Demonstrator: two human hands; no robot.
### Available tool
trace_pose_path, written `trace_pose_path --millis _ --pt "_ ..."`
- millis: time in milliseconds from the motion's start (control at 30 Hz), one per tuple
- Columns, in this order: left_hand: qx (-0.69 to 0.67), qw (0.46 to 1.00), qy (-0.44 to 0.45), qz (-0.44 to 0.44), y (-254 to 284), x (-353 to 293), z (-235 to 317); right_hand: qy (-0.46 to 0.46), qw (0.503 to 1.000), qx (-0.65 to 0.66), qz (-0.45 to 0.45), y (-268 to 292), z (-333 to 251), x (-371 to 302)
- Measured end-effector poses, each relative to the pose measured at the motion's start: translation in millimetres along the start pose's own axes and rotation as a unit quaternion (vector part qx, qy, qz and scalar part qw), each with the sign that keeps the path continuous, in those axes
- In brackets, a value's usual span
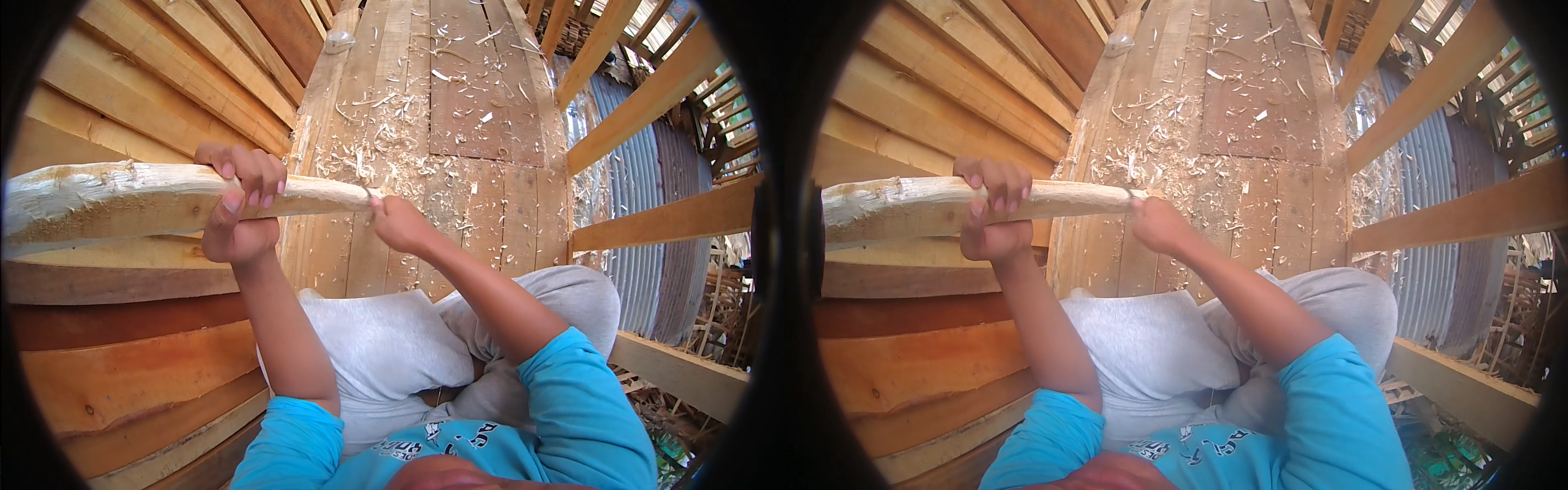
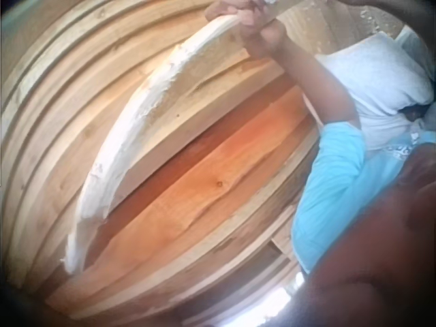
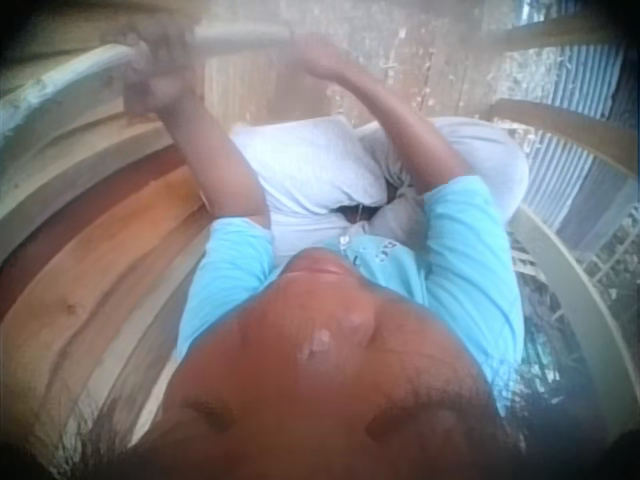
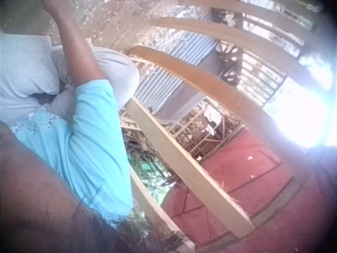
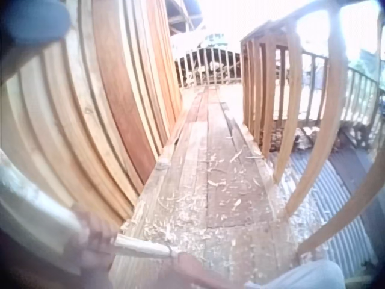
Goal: The person sits on a wooden floor and uses a knife to carve a long piece of wood, removing shavings and shaping the surface. The person occasionally pauses to wipe away debris before continuing to carve.
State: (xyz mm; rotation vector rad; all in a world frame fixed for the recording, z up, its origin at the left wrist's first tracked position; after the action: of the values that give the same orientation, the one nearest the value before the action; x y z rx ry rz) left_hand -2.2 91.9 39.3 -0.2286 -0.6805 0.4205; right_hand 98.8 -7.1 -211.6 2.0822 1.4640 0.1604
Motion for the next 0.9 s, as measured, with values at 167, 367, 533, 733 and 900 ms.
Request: trace_pose_path --millis 167,367,533,733,900 --pt "-0.009 1.000 -0.001 -0.015 10.7 -3.5 4.1 -0.014 0.996 0.082 -0.012 -3.3 -16.9 4.1" --pt "-0.021 1.000 0.001 -0.013 8.1 -0.4 1.4 -0.017 0.998 0.062 -0.005 -3.1 28.5 13.6" --pt "-0.008 1.000 0.005 -0.001 15.9 -8.2 5.3 -0.005 0.997 0.077 0.011 -4.6 -31.4 -5.4" --pt "-0.012 1.000 0.000 0.000 14.6 -2.6 4.9 0.065 0.992 0.069 0.080 -3.4 -29.0 -5.8" --pt "-0.001 0.999 -0.009 0.031 20.2 -1.2 6.0 -0.057 0.993 0.086 0.060 -14.4 14.4 9.2"
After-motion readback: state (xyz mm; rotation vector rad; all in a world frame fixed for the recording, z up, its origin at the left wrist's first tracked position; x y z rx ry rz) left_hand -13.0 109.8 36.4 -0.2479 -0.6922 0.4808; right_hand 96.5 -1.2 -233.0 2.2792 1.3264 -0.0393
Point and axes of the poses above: each hand's wrist, its own x-axis towards the middle knuckle, its own y-axis out of the back of the hand, z = x × y, the point moved 10 cm from there along x, towards the middle knuckle, and after that the axes turned 6 degrees about y, right-handed, at the moved point
